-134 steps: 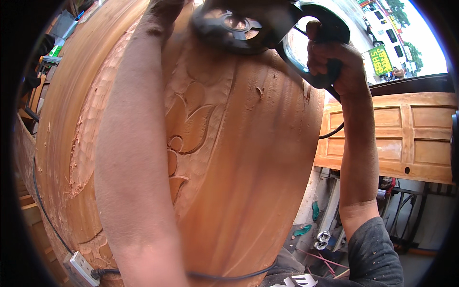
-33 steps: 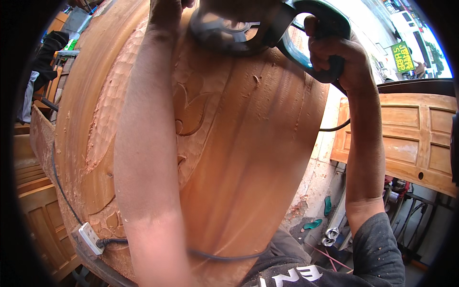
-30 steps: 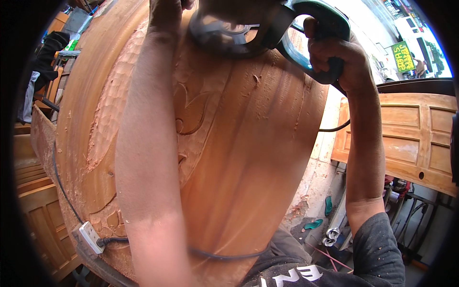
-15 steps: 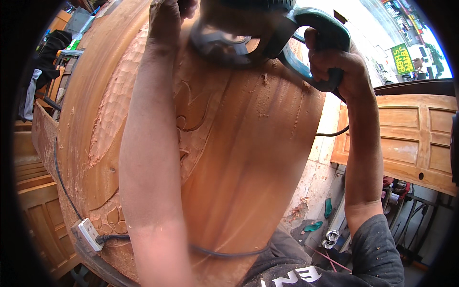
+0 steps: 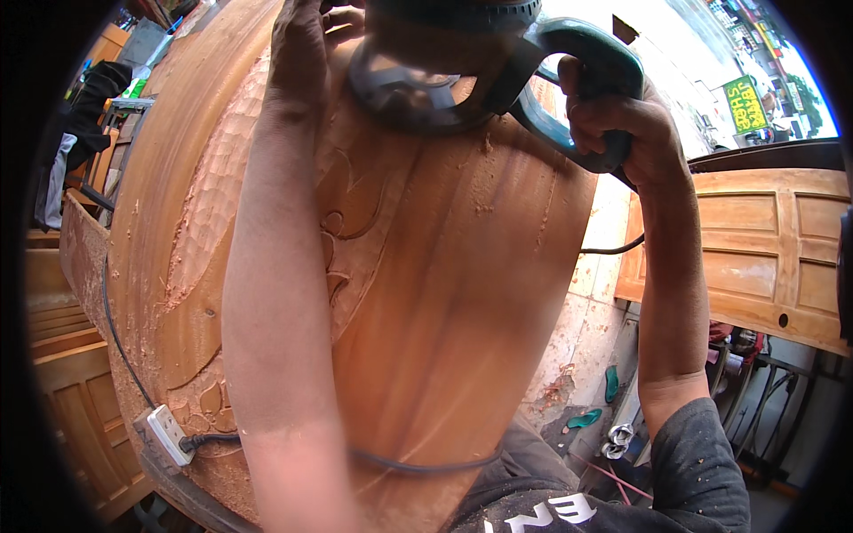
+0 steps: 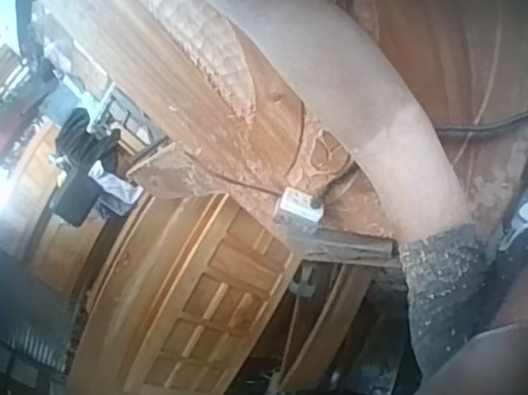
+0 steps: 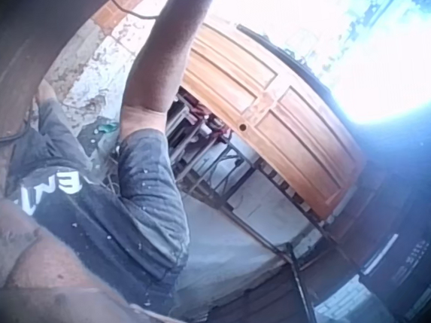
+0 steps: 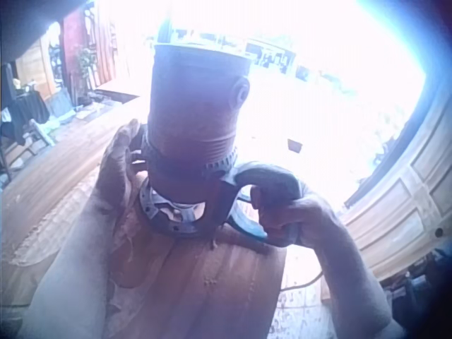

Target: The person uses a handheld router to carve decorative floral patterns into a large, curved wooden surface.

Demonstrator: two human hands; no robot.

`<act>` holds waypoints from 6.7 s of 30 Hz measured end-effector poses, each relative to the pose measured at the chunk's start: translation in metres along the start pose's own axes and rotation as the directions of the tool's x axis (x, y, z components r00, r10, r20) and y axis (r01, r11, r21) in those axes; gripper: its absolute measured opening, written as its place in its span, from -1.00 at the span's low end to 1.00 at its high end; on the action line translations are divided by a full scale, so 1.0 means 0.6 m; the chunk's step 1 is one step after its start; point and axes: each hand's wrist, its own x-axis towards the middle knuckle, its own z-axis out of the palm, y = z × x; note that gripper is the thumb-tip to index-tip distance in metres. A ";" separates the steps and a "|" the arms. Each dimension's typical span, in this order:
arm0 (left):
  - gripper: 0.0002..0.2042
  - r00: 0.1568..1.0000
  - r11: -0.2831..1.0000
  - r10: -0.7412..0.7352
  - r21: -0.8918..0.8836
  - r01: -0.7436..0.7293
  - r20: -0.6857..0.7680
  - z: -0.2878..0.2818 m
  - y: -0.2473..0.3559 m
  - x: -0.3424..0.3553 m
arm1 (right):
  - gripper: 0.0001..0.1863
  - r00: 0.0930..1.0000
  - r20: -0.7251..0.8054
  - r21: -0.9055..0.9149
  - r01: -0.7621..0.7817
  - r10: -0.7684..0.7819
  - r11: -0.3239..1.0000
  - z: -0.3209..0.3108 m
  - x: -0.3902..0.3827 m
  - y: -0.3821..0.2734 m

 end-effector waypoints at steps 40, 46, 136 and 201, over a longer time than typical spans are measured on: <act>-0.40 0.999 0.999 -0.052 0.000 0.052 -0.005 -0.026 0.000 -0.002 | -0.71 0.999 -0.042 0.026 0.004 -0.003 1.000 0.027 -0.027 0.001; -0.37 0.997 0.993 -0.068 0.102 0.065 0.029 -0.062 -0.014 0.005 | -0.71 0.999 -0.033 0.029 -0.006 0.007 1.000 0.029 -0.027 0.001; -0.44 0.998 0.999 -0.022 0.036 0.020 0.066 -0.063 0.002 -0.022 | -0.62 0.993 -0.079 -0.005 -0.084 0.084 0.996 0.057 -0.064 -0.009; -0.53 0.992 0.987 -0.069 -0.139 0.084 0.107 -0.049 0.033 -0.073 | -0.62 0.998 -0.023 -0.036 -0.060 0.059 0.998 0.071 -0.103 -0.001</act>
